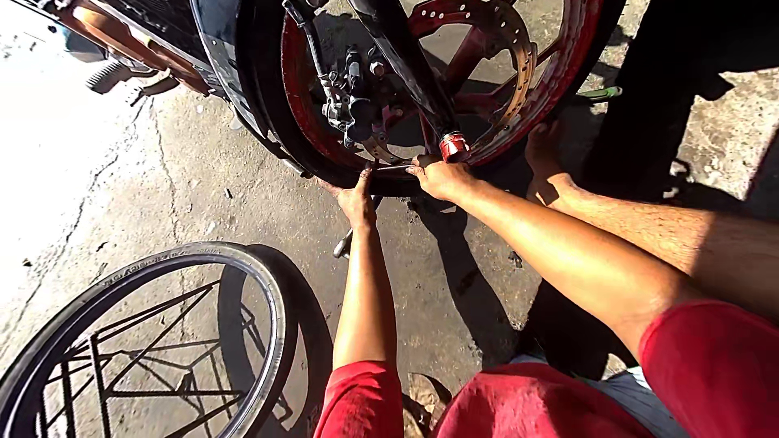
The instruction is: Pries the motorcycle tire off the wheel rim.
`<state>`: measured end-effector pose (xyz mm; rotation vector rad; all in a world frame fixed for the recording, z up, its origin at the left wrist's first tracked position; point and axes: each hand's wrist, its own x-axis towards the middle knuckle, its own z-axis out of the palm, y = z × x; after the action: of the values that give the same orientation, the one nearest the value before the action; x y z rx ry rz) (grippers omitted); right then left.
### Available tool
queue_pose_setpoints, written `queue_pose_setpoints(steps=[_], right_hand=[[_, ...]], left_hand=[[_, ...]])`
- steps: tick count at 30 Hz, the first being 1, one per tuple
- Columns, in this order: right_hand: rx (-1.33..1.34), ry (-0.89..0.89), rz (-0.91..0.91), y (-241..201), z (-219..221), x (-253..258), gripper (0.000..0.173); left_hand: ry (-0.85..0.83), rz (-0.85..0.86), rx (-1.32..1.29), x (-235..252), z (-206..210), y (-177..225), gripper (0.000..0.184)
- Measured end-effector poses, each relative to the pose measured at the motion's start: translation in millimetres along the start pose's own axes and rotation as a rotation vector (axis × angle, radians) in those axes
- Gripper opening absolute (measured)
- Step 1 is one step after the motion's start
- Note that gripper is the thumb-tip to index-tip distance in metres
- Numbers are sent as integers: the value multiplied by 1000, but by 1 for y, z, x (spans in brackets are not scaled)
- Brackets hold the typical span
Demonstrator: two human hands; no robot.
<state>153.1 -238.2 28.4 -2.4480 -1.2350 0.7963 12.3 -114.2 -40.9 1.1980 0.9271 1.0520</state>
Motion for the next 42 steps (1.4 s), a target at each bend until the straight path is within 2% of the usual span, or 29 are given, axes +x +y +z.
queue_pose_setpoints(steps=[4, 6, 8, 10, 12, 14, 15, 18, 21, 25, 27, 29, 31, 33, 35, 38, 42], right_hand=[[-14, -40, 4, -12, -5, -6, 42], [1, -125, 35, -28, -16, -21, 46], [39, -199, 35, -44, -32, -31, 49], [134, -335, 60, -56, -47, -31, 51], [401, -395, 152, -59, -37, -30, 39], [807, -445, 337, -67, -15, -37, 17], [968, -432, 389, -74, -4, -43, 12], [1280, -170, 373, -100, 39, -63, 5], [1233, 16, 271, -117, 67, -76, 6], [1119, 99, 246, -127, 93, -81, 18], [1045, 104, 251, -128, 113, -78, 23], [978, 23, 325, -140, 141, -71, 29], [1046, -12, 401, -162, 165, -57, 37], [1140, 63, 409, -175, 167, -38, 30], [1184, 53, 418, -176, 168, -42, 28], [1191, -57, 342, -148, 151, -48, 37], [914, -7, 145, -69, 104, -63, 42]], left_hand=[[-75, -48, -67, 8, -9, -7, 107], [-124, -152, -6, 12, -18, 4, 97], [-171, -228, 57, 31, -32, 26, 74], [-257, -115, -13, 63, -44, 36, 72], [-343, 52, -151, 86, -44, 27, 72], [-368, 110, -225, 90, -41, 21, 69], [-365, 110, -236, 89, -40, 20, 68], [-357, 86, -240, 89, -41, 17, 67], [-373, 66, -238, 91, -44, 15, 73], [-382, 63, -283, 93, -45, 12, 72], [-383, 57, -274, 95, -45, 10, 74], [-364, 39, -247, 93, -42, 7, 78], [-406, 42, -222, 90, -47, 9, 77], [-467, 55, -201, 103, -47, 14, 74], [-478, 39, -200, 103, -54, 8, 70], [-507, 67, -193, 107, -55, 9, 70], [-521, 77, -189, 108, -54, 9, 68]])
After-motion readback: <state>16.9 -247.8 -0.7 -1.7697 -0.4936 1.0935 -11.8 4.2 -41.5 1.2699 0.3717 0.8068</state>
